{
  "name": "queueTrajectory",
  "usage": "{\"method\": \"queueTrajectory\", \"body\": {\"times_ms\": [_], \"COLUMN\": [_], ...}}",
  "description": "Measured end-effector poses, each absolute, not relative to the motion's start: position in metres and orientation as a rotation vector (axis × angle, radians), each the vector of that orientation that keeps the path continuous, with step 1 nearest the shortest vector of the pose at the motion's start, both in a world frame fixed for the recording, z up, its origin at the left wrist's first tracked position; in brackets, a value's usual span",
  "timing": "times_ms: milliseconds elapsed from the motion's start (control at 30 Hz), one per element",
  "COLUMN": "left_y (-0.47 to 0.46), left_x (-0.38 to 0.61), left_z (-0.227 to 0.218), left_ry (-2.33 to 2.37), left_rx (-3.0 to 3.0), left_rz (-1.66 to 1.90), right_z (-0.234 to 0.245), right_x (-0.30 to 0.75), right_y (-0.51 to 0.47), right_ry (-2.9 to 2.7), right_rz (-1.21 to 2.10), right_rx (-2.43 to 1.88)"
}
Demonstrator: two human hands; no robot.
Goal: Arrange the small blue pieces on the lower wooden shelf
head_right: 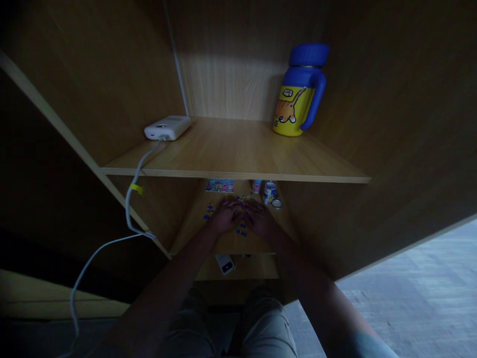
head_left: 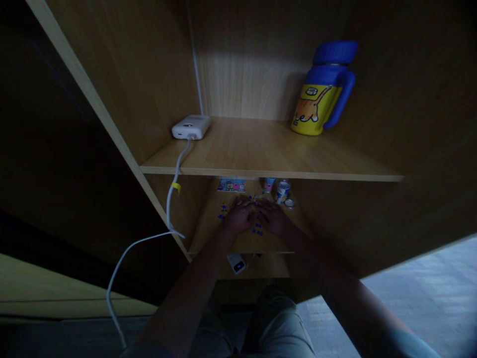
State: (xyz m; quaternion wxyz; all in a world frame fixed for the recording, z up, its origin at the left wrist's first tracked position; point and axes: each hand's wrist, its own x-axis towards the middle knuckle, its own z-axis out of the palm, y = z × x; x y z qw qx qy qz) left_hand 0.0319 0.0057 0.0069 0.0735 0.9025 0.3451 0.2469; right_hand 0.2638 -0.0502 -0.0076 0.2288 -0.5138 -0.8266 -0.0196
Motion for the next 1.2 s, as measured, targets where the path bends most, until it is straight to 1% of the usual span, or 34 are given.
{"method": "queueTrajectory", "body": {"times_ms": [233, 633, 1000, 1200], "left_y": [0.005, 0.008, 0.01, 0.011], "left_x": [0.033, 0.032, 0.033, 0.033], "left_z": [0.012, 0.007, 0.005, 0.001], "left_ry": [1.023, 0.981, 0.973, 1.002], "left_rx": [2.724, 2.745, 2.745, 2.724], "left_rz": [0.752, 0.782, 0.8, 0.866], "right_z": [-0.013, -0.015, -0.015, -0.022], "right_x": [0.267, 0.268, 0.268, 0.27], "right_y": [-0.046, -0.045, -0.044, -0.043], "right_ry": [-2.265, -2.237, -2.207, -2.142], "right_rz": [-0.082, -0.089, -0.026, -0.069], "right_rx": [-1.404, -1.359, -1.42, -1.509]}}
